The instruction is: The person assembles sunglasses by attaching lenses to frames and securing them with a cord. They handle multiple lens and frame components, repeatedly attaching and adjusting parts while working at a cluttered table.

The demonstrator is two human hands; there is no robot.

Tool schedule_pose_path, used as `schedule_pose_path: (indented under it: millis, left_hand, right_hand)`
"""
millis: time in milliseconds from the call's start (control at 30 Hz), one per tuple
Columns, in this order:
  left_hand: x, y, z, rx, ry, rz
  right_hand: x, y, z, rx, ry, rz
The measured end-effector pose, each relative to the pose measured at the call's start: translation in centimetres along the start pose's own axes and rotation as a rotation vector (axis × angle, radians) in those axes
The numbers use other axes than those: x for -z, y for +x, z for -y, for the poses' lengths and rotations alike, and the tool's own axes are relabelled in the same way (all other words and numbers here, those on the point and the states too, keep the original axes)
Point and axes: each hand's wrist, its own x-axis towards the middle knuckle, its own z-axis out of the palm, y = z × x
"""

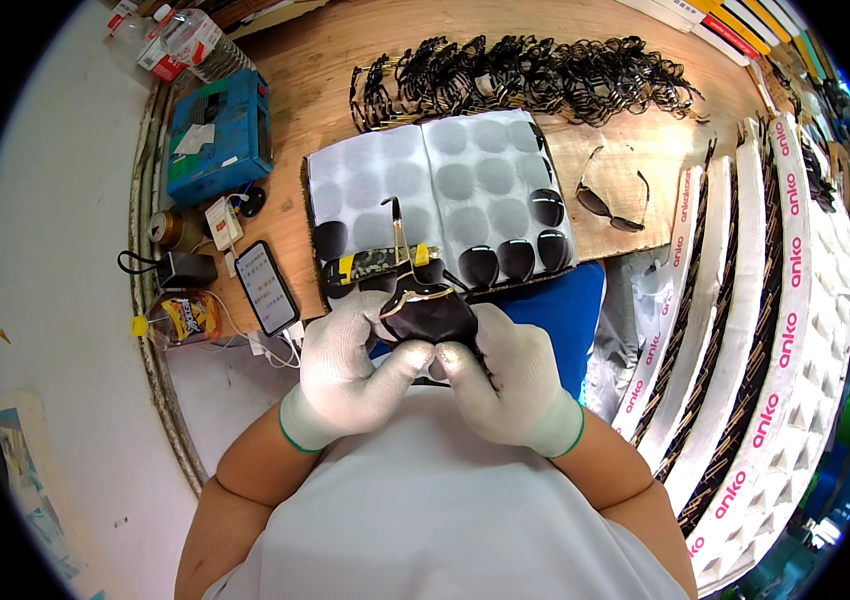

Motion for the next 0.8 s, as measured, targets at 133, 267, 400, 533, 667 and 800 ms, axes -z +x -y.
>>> schedule_pose_path:
  millis: [133, 267, 400, 533, 667, 800]
  left_hand:
    - [0.1, 0.1, 0.2, 0.025, -0.102, 0.028]
    - [0.6, 0.1, 0.8, 0.188, -0.479, 0.138]
    - [0.2, -0.1, 0.0, 0.209, -0.396, 0.133]
    - [0.2, 0.3, -1.6, 0.119, -0.178, 0.084]
    - [0.2, 0.2, -1.4, -0.028, -0.039, 0.034]
    - [-0.2, 0.0, 0.4, 0.09, -0.39, 0.043]
  right_hand:
    - [0.0, 0.1, 0.4, 0.008, 0.019, -0.011]
    - [-0.2, 0.1, -0.1, -0.014, 0.214, -0.012]
    - [0.2, 0.1, 0.3, -0.111, 0.155, 0.012]
    - [0.4, 0.1, 0.4, -0.033, 0.026, -0.016]
    - [0.4, -0.1, 0.2, 0.068, -0.023, -0.03]
    - [0.4, 0.4, 1.0, -0.032, 0.058, 0.015]
